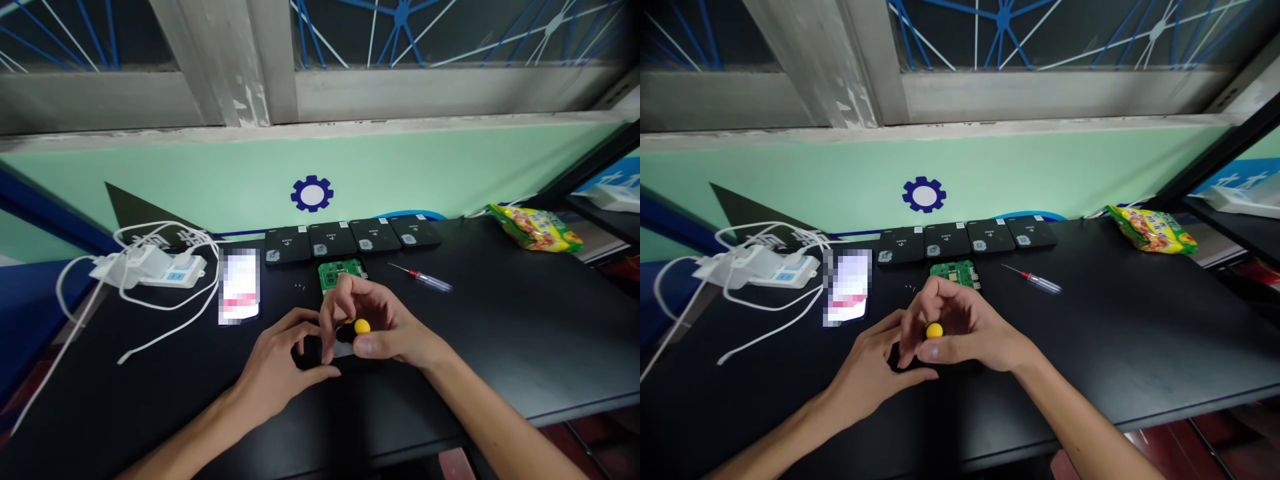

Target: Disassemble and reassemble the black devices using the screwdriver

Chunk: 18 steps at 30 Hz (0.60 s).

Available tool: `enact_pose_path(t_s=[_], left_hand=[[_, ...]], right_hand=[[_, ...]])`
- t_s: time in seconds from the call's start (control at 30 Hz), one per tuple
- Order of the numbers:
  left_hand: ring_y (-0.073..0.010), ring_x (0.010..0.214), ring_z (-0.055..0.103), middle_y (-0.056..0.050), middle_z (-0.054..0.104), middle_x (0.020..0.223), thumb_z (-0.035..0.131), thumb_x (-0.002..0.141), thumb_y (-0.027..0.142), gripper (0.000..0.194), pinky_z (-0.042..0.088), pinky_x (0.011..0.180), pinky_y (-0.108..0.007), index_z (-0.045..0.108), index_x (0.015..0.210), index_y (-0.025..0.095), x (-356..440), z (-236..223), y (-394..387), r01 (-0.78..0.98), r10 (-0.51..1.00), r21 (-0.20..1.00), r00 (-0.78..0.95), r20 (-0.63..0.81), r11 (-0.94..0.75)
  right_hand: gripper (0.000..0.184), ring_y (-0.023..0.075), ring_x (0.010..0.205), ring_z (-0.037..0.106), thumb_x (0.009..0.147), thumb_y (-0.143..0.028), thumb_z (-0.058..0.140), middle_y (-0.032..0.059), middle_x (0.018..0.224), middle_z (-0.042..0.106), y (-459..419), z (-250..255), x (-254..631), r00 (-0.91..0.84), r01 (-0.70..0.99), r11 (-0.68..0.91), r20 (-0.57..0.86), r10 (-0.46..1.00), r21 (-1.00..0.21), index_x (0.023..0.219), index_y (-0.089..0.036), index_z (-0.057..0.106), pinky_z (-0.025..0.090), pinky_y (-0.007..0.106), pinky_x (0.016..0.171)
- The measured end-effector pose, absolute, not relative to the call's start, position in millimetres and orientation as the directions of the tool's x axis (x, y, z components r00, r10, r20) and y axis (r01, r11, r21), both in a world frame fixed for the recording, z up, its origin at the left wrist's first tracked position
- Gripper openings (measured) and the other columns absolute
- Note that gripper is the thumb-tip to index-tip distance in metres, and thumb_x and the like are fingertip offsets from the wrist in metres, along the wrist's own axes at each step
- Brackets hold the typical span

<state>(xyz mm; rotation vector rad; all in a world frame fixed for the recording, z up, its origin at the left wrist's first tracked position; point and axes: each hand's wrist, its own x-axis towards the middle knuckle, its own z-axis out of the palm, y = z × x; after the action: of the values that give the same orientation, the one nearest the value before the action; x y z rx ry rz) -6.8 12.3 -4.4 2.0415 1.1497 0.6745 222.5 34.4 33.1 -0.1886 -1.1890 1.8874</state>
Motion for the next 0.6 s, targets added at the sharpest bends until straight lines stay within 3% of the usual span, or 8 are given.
enact_pose_path(t_s=[0.13,0.27,0.4,0.6], left_hand=[[-0.0144,0.075,0.061,0.0,0.073,0.123,0.1,0.08,0.028,0.034,0.053,0.069,-0.03,0.082,0.109,0.03,-6.5,-2.2,12.1,0.523,0.875,0.772,0.476,0.087,-0.361],[-0.0143,0.074,0.06,-0.001,0.073,0.127,0.101,0.079,0.031,0.038,0.054,0.071,-0.031,0.083,0.113,0.032,-7.0,-2.7,12.2,0.537,0.876,0.772,0.479,0.053,-0.34],[-0.0168,0.08,0.065,-0.001,0.073,0.128,0.1,0.081,0.033,0.037,0.058,0.076,-0.034,0.083,0.114,0.031,-6.5,-4.1,12.9,0.517,0.874,0.794,0.485,0.038,-0.32],[-0.021,0.089,0.071,-0.002,0.073,0.119,0.102,0.078,0.03,0.036,0.059,0.081,-0.037,0.082,0.109,0.029,-5.9,-1.4,11.7,0.512,0.879,0.793,0.474,0.06,-0.331]], right_hand=[[0.033,0.0127,0.066,0.061,0.096,-0.024,0.085,-0.0002,0.087,0.069,32.1,28.2,223.3,-0.635,-0.581,-0.199,0.286,0.717,-0.79,0.105,-0.024,0.053,0.046,0.025,0.064],[0.02,0.0135,0.065,0.046,0.104,-0.037,0.075,-0.0028,0.077,0.055,31.9,30.1,222.2,-0.601,-0.588,-0.186,0.272,0.751,-0.787,0.111,-0.02,0.065,0.04,0.028,0.067],[0.038,0.0186,0.075,0.053,0.112,-0.042,0.056,0.0061,0.084,0.061,34.5,34.9,221.9,-0.593,-0.589,-0.146,0.302,0.747,-0.794,0.103,-0.012,0.079,0.045,0.033,0.075],[0.02,0.0193,0.087,0.068,0.102,-0.032,0.079,0.0101,0.102,0.071,34.1,32.5,225.0,-0.612,-0.56,-0.148,0.288,0.736,-0.815,0.104,-0.013,0.08,0.053,0.031,0.081]])
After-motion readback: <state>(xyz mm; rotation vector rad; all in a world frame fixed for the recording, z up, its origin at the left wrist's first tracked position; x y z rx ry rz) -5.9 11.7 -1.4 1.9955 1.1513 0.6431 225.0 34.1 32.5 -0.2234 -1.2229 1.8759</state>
